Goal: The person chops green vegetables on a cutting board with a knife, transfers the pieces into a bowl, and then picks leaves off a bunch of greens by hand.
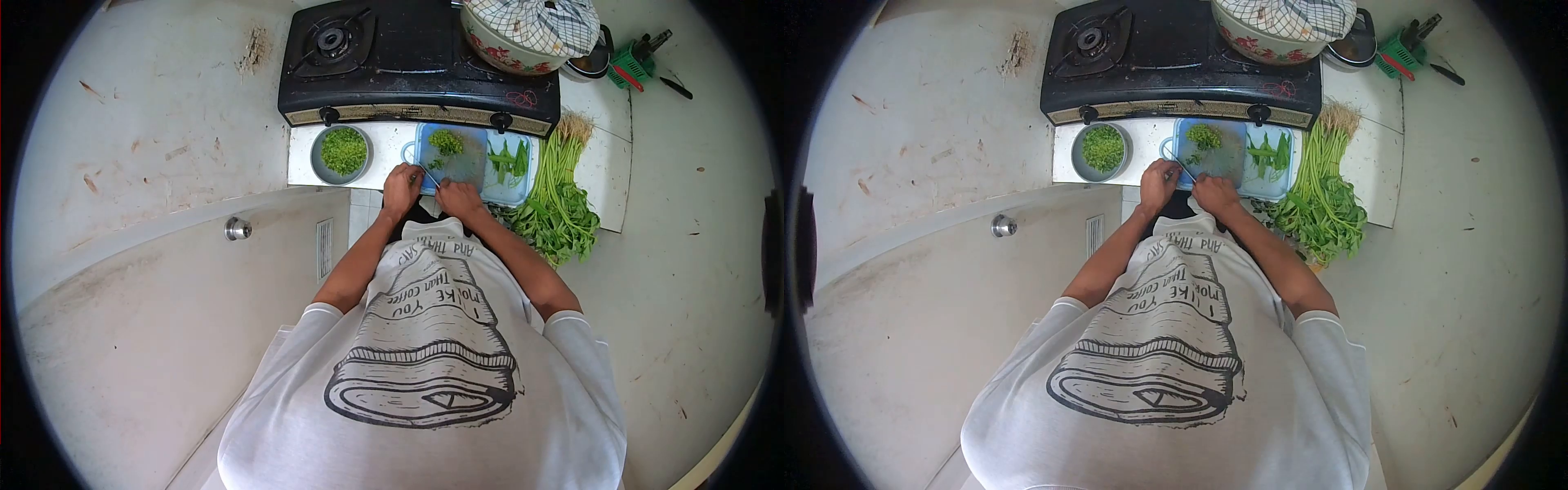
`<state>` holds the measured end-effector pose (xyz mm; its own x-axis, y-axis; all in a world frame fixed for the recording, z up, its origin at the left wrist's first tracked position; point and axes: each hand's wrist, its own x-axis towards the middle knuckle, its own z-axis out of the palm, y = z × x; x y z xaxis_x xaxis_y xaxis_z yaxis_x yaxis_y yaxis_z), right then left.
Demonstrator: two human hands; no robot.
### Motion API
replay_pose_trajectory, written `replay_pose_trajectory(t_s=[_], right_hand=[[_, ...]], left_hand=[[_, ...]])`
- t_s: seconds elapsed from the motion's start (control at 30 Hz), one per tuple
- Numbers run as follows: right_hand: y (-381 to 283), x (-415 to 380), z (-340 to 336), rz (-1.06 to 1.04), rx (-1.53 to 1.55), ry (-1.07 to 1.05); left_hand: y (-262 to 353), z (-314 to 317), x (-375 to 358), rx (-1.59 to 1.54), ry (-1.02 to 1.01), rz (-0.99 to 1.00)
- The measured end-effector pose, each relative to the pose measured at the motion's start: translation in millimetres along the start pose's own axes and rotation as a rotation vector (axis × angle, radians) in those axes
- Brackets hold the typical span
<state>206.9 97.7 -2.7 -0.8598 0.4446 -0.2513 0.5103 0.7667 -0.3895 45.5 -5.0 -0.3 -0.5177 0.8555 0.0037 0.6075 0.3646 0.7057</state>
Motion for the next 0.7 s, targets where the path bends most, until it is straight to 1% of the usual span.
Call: replay_pose_trajectory(t_s=[0.17,0.37,0.47,0.57,0.7], right_hand=[[2,-6,-6,0.007,0.018,0.015],[2,-7,-7,0.004,-0.008,0.009],[0,-8,-6,-0.014,-0.018,0.000],[0,-8,-4,-0.016,-0.015,0.004],[-1,1,1,-0.027,-0.030,-0.001]], left_hand=[[-1,3,2,-0.126,0.019,-0.094],[-2,4,2,-0.070,0.028,-0.055],[5,-4,2,-0.038,-0.009,-0.043],[10,-6,2,-0.021,-0.015,-0.073],[2,-1,-1,0.025,0.013,-0.015]])
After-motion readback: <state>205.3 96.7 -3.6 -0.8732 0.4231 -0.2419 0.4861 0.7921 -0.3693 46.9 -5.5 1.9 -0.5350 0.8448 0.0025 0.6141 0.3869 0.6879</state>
